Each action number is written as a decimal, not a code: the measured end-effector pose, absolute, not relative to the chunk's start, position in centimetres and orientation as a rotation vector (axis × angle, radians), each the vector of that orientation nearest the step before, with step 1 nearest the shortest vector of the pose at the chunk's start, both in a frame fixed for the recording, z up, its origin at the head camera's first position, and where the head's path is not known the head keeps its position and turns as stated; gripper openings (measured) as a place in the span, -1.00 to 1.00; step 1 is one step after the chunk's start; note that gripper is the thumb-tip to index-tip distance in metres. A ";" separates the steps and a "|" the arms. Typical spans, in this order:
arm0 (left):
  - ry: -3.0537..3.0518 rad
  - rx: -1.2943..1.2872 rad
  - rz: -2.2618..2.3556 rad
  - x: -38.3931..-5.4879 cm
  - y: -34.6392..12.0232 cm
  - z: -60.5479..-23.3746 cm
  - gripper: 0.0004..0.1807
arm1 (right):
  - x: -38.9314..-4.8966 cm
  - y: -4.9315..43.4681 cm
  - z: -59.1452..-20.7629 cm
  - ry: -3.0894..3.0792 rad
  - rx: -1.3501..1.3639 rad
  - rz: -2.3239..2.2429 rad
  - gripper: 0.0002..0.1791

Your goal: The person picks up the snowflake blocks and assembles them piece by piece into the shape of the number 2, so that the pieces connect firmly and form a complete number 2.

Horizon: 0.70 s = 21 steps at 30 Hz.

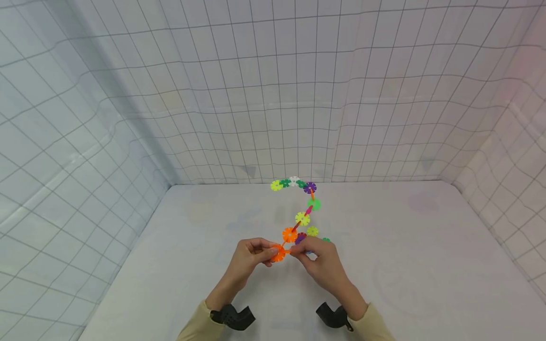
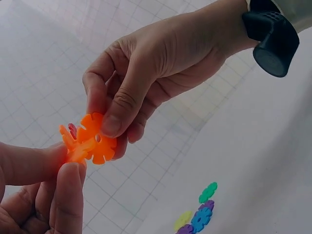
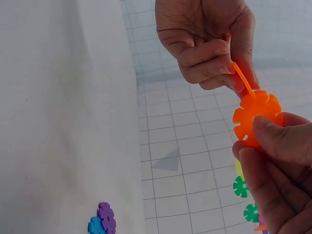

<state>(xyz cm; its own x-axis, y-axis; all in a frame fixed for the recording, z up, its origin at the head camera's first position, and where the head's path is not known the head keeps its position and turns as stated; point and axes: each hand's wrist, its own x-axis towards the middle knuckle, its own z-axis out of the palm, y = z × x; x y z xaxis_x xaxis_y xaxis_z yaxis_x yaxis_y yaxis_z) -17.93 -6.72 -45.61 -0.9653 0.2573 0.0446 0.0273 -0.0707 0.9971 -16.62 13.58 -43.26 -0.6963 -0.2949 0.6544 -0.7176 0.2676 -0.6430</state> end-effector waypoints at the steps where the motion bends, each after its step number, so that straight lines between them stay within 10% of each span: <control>1: 2.023 0.311 2.166 -17.9 -6.8 -45.6 -0.77 | -16.8 13.6 -43.7 -2.119 0.929 1.406 -0.71; 17: 1.999 0.276 2.166 -18.2 -6.7 -46.0 -0.81 | -17.9 13.7 -46.7 -2.058 1.010 1.324 -0.97; 21: 2.002 0.289 2.165 -18.3 -6.7 -46.0 -0.79 | -18.0 13.7 -46.5 -2.043 1.021 1.332 -0.78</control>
<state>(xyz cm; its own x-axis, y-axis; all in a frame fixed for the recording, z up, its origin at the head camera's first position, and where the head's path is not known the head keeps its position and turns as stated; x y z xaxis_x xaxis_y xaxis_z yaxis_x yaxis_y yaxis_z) -18.26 -6.72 -46.04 -0.9652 0.2608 0.0208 0.0004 -0.0783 0.9969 -18.01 13.75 -46.51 -0.5990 -0.3200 0.7340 -0.8007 0.2431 -0.5475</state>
